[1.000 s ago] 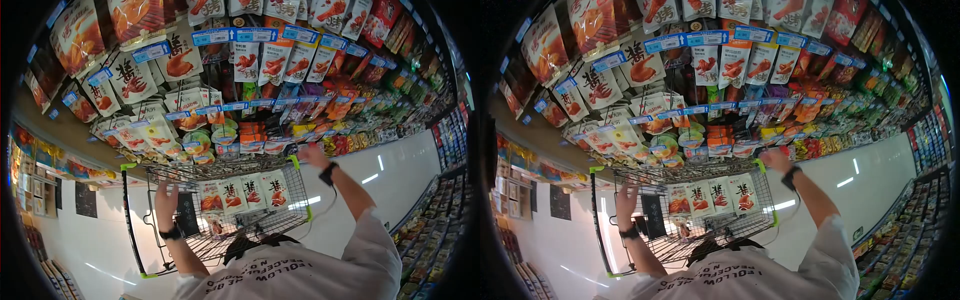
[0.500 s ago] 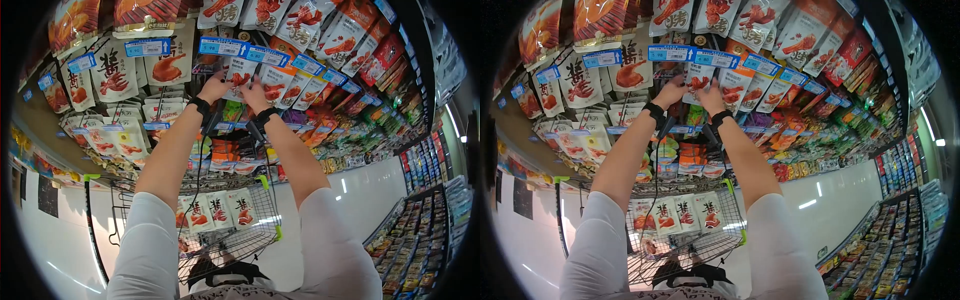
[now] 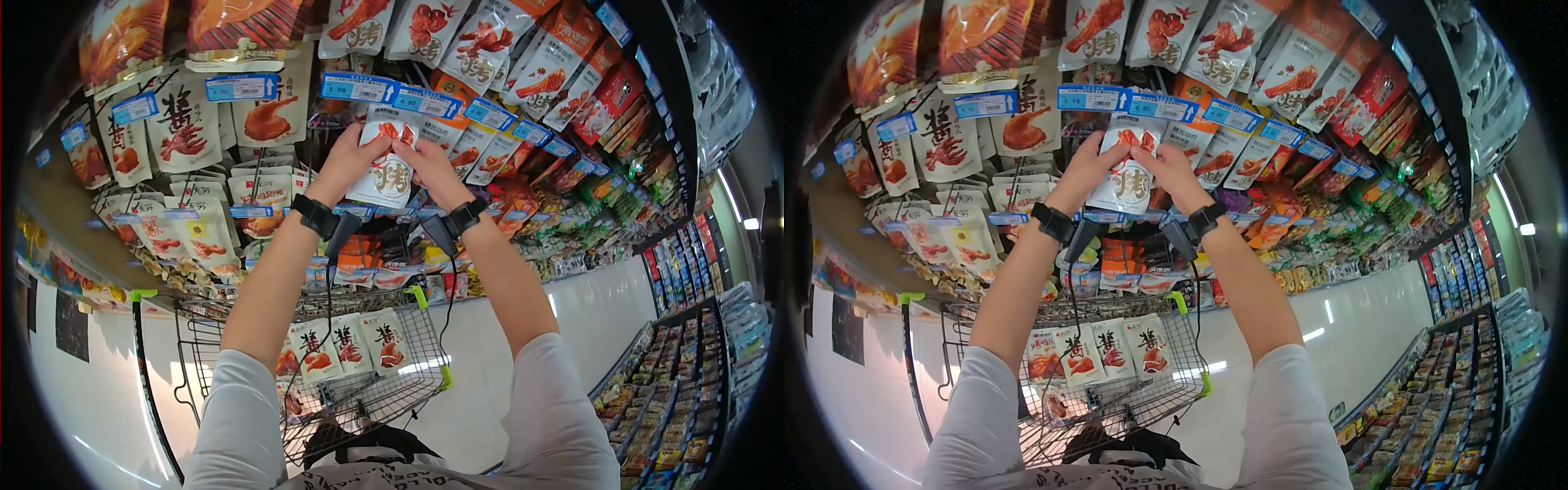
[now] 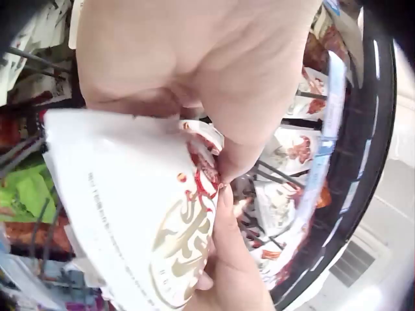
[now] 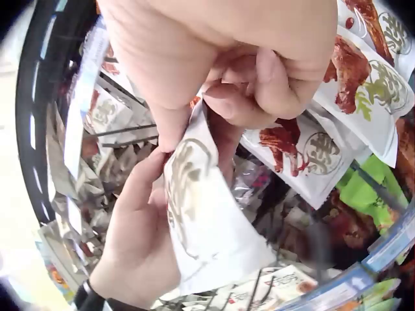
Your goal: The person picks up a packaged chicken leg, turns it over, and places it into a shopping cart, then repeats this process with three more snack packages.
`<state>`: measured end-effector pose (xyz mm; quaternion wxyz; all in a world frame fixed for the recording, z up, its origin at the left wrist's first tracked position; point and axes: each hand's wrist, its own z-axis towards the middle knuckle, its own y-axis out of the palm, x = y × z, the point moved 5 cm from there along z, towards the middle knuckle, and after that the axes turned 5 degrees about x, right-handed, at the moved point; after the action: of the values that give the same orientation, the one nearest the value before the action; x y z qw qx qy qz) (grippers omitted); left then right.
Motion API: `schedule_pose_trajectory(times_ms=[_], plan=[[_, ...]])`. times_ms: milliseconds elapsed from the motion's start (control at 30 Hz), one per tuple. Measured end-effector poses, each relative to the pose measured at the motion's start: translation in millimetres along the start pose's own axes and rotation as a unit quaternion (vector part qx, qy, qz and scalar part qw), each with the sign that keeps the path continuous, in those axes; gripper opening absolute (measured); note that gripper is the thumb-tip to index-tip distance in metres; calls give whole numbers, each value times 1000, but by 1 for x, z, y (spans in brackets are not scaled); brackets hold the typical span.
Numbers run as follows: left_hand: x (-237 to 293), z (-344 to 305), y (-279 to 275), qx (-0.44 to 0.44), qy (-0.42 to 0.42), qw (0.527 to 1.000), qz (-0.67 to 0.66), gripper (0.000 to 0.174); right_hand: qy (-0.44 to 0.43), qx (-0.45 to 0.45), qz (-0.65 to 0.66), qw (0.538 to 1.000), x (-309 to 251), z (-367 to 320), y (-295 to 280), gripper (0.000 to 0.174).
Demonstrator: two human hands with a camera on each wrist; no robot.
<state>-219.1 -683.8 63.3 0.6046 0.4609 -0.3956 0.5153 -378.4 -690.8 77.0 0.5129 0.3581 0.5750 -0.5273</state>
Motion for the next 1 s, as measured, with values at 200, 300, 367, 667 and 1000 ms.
schedule_pose_trajectory(times_ms=[200,300,367,667,1000], plan=[[18,-44,3,28,-13,998,47,35,20,-27,41,999,-10,-52,12,28],[27,-102,8,-3,-61,996,70,37,29,-72,59,995,2,-98,19,30],[17,-154,11,24,-53,997,55,40,-39,-97,128,986,15,-135,29,32],[18,-428,111,93,-169,980,45,44,89,-115,249,957,87,-335,-5,28],[18,-546,209,99,-292,948,82,34,54,-149,269,950,95,-448,-53,31]])
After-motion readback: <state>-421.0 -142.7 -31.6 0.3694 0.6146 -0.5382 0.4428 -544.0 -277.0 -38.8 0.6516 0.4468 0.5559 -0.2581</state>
